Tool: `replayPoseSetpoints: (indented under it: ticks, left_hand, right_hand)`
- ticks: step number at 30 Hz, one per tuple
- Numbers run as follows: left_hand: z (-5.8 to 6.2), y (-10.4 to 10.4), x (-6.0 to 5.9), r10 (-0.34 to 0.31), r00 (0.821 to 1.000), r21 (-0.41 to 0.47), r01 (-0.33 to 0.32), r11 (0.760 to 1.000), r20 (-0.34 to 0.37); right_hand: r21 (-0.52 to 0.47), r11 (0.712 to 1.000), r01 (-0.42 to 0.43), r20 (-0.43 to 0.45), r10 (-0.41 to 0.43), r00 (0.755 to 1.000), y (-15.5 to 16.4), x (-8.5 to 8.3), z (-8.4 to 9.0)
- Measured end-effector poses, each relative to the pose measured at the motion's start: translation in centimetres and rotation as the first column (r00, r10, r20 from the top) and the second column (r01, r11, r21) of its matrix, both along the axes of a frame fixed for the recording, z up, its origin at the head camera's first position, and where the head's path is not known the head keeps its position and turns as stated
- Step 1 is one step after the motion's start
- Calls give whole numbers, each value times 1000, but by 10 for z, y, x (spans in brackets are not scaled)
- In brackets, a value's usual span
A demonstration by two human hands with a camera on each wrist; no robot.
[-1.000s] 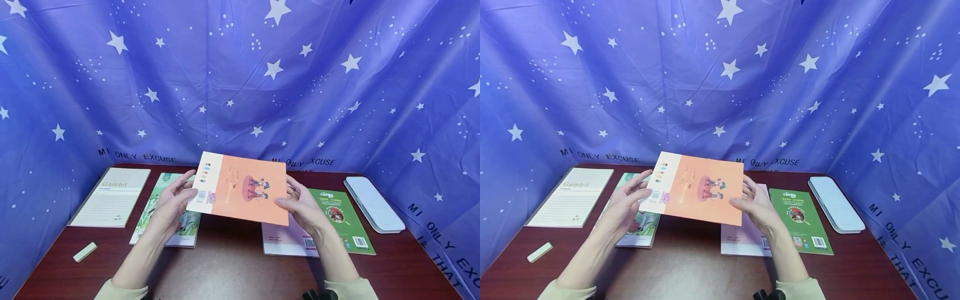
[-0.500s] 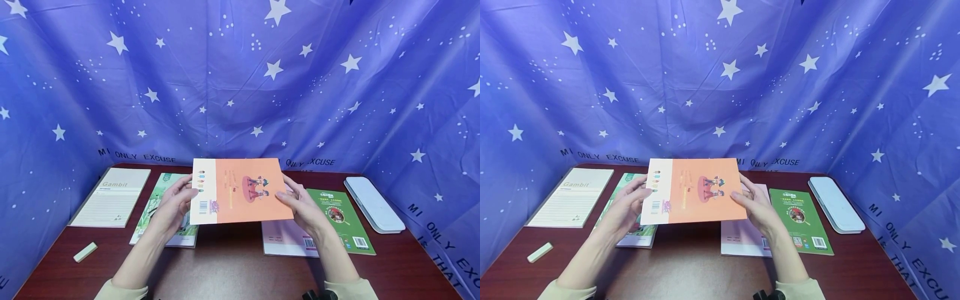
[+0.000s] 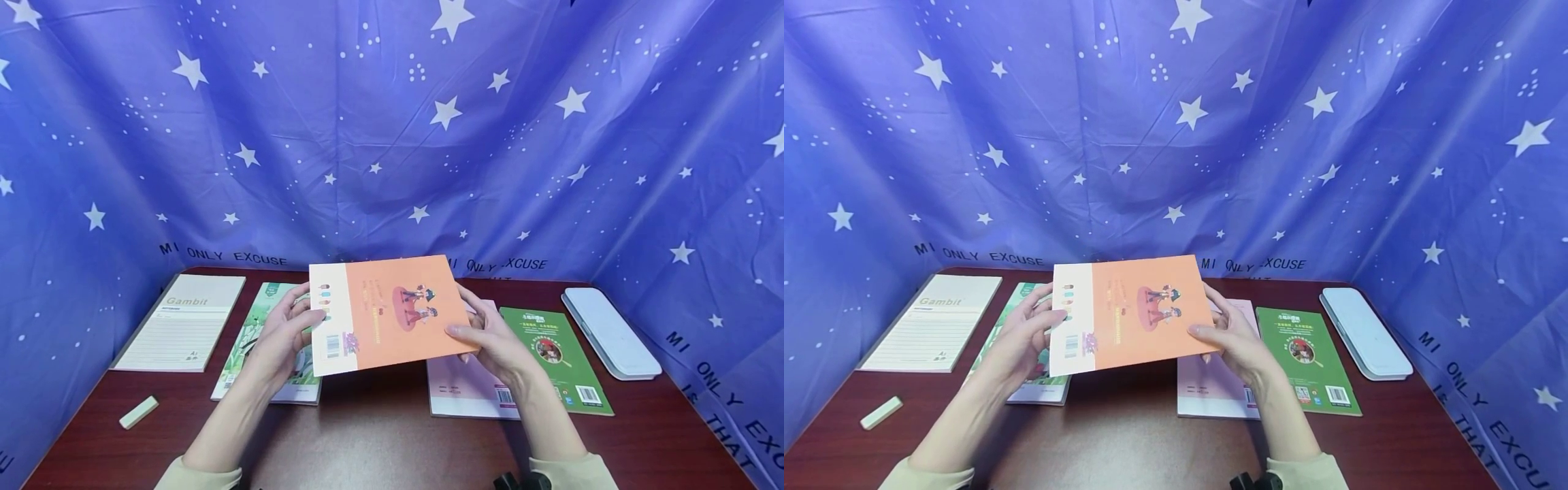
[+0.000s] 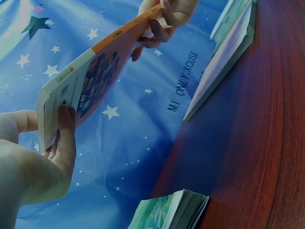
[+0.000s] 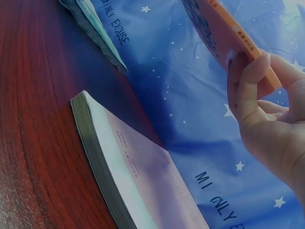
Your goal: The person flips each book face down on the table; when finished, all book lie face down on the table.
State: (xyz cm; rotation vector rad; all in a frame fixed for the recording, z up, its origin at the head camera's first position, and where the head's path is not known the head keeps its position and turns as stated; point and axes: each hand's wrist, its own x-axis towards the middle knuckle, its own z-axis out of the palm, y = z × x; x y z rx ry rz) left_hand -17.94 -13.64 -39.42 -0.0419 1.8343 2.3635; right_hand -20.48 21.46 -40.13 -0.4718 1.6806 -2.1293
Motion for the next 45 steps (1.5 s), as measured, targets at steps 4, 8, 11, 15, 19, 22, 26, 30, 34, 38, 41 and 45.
replayPoseSetpoints:
  ticks: [4,8,11,15,19,22,26,30,34,38,41,45]
  left_hand:
    - [0,1,0,12,1000,14,-12,1000,0]
    - [-1,2,0,10,1000,27,-10,1000,-12]
    - [-1,2,0,0,1000,45,1,999,-25]
    - [-1,2,0,-10,999,54,11,998,-35]
    - [-1,1,1,-11,999,46,13,999,-38]
    - [-2,1,1,-5,999,31,6,999,-35]
    - [-1,1,2,5,1000,4,-5,1000,-22]
    - [3,0,4,7,1000,-22,-7,1000,-12]
    - [5,-2,5,-14,1000,-55,14,998,-7]
    - [7,-5,7,-37,999,-81,36,996,-7]
    - [7,-6,8,-55,998,-90,55,994,2]
    - [7,-5,9,-96,995,-84,96,992,9]
  right_hand:
    - [27,997,78,0,-78,997,1,-1,-2]
    - [22,989,145,8,-145,989,3,-2,-3]
    - [-13,983,185,37,-184,982,4,-3,-3]
    - [-74,971,226,92,-219,971,5,-4,-1]
    - [-125,962,241,115,-228,967,6,-4,1]
    - [-151,960,235,123,-218,968,7,-4,1]
    - [-181,959,220,134,-197,971,9,-3,1]
    - [-223,952,212,135,-185,973,10,-2,2]
    - [-266,941,211,147,-176,973,11,-2,3]
    - [-295,926,236,188,-186,964,11,-2,2]
    - [-299,913,279,221,-218,951,9,-3,0]
    - [-281,891,355,255,-287,923,7,-5,-3]
